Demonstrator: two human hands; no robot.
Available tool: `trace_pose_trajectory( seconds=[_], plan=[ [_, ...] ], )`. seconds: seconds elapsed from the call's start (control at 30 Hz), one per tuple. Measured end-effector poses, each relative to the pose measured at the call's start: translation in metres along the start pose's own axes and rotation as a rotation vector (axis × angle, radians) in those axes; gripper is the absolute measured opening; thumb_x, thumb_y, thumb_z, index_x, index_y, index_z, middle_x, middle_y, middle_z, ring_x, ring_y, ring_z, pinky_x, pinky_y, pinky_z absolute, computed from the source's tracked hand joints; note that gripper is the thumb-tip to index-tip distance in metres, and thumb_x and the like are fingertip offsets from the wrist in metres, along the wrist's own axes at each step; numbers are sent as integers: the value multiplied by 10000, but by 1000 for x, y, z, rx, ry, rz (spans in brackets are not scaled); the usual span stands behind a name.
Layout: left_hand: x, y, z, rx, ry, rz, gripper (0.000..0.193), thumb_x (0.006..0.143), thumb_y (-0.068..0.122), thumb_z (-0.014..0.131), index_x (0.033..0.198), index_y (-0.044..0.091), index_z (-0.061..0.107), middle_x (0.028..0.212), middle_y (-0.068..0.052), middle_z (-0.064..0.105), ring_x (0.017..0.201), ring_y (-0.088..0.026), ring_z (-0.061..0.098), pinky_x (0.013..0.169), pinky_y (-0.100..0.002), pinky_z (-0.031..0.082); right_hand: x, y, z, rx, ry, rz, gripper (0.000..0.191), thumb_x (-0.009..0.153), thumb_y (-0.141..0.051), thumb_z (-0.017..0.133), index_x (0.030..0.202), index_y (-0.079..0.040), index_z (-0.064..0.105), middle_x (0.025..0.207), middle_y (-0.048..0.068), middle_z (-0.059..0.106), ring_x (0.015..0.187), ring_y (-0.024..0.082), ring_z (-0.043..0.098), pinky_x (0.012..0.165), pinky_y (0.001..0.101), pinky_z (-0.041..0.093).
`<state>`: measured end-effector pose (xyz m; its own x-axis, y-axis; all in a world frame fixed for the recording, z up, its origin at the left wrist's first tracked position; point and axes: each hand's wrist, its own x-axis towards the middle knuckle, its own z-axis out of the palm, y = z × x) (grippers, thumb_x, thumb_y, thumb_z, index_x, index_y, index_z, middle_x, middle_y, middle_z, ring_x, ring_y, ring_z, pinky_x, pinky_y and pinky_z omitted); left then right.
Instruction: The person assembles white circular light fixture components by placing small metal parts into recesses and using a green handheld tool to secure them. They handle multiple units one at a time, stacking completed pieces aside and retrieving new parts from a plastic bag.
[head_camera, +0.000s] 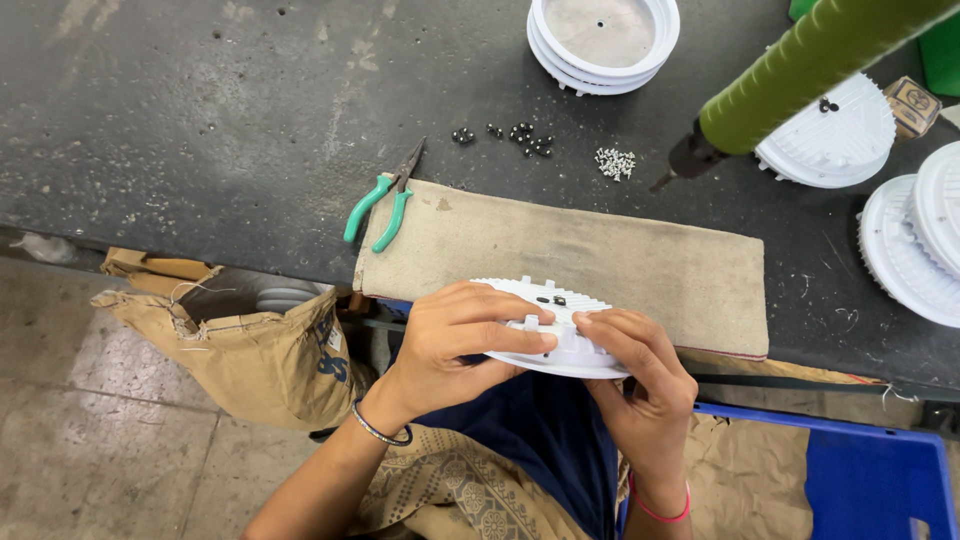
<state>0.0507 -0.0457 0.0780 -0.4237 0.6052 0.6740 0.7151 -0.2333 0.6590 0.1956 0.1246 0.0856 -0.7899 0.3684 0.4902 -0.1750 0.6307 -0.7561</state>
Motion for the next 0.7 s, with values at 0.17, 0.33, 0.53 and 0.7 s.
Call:
trace_pose_trajectory(
  seconds=[0.17,0.33,0.53,0.7],
  plan=[
    [1,-10,4,102,88,-5,246,816,79,823,1048,149,787,1132,-38,769,1062,-206,753,906,-318,583,-1,14,2,-208,103,-87,757,766,-24,873,1434,-60,518,1440,134,573,1318,285,598,1068,378,520],
    [7,-31,4,-98,330,-289,232,871,74,840,1086,57,756,1119,-89,767,1041,-151,730,931,-272,573,9,56,26,-92,95,73,942,786,52,843,1571,-56,333,1529,159,438,1309,279,572,1046,388,539],
    [14,-55,3,-185,529,-460,245,901,79,836,1121,16,748,1088,-70,773,966,-88,693,892,-244,557,6,86,62,149,83,321,988,791,95,800,1594,-62,246,1436,134,500,1194,235,630,964,348,589],
    [15,-65,2,-192,581,-447,249,906,96,842,1111,5,734,1083,-65,773,935,-75,699,872,-236,563,10,90,82,246,131,329,935,837,103,774,1583,-61,234,1346,146,523,1081,207,690,871,302,635]
  ],
)
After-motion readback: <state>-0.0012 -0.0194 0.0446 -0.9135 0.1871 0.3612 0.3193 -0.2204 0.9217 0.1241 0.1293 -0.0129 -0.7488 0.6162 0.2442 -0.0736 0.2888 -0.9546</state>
